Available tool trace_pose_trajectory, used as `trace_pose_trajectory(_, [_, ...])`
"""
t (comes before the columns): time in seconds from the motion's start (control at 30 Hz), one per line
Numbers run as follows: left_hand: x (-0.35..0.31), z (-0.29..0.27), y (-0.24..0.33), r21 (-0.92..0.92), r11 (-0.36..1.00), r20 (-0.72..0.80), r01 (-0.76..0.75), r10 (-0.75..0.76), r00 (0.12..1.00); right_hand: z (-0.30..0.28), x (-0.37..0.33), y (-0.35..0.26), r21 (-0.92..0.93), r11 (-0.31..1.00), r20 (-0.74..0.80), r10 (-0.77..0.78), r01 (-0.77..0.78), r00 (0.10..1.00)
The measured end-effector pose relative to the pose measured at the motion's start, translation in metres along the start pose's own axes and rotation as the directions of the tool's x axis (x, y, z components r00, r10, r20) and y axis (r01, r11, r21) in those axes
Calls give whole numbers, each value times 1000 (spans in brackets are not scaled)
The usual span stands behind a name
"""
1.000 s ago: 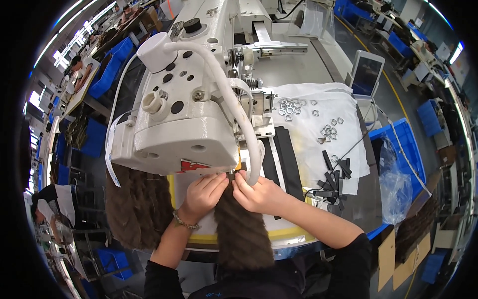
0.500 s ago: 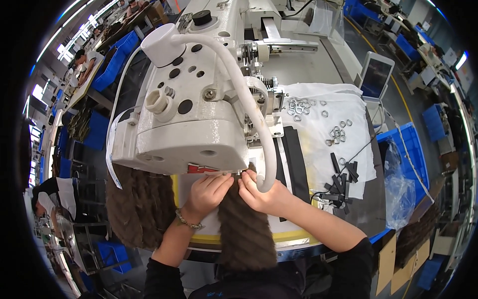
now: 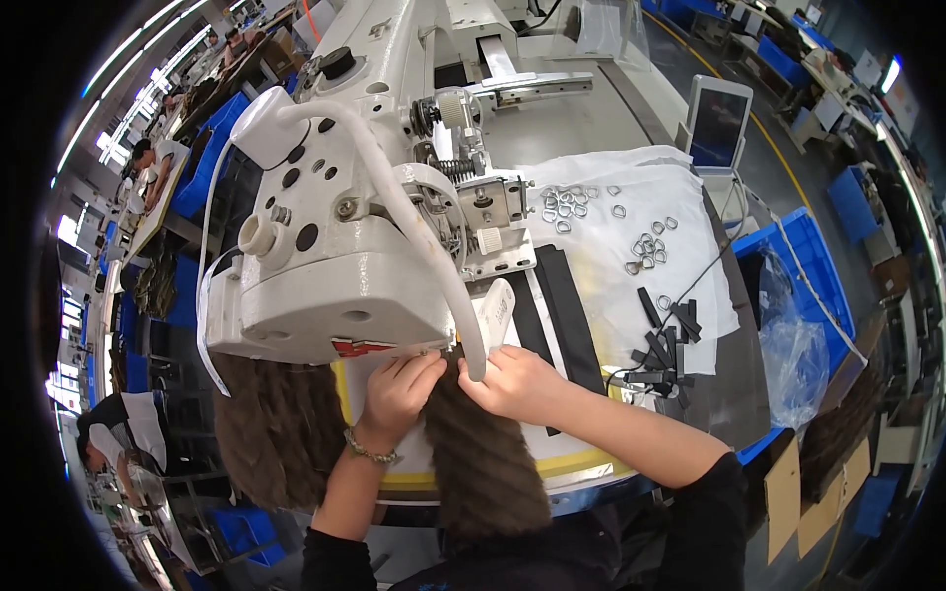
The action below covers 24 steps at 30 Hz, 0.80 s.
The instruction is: Attaching metal hardware and leather straps to pieces of faux fur using an industrial sewing machine.
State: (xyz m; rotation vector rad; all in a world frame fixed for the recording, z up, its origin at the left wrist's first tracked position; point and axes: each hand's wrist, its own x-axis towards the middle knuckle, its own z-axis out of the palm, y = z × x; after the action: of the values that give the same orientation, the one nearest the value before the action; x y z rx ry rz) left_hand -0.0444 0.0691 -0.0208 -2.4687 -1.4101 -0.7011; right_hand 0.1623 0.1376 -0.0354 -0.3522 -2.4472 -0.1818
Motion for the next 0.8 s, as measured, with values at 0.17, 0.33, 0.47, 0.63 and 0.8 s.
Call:
trace_pose_trajectory(0.17, [1,-3,1,-8,1000,8,3,-3,1000,-2,2,0,3,1000,-6,3,-3,1000])
trace_pose_trajectory(0.33, [1,-3,1,-10,1000,13,14,-14,1000,-1,4,0,21,1000,-41,17,-16,999])
trace_pose_trajectory(0.47, [1,-4,0,-16,1000,18,19,-19,1000,-1,2,0,16,1000,-3,9,-9,1000])
trace_pose_trajectory(0.63, [-2,-4,4,-54,996,6,69,-68,998,-2,3,1,16,1000,-31,12,-12,999])
trace_pose_trajectory(0.8, [-1,-9,13,-130,962,54,242,-236,970,-10,0,2,-34,998,40,54,-53,998])
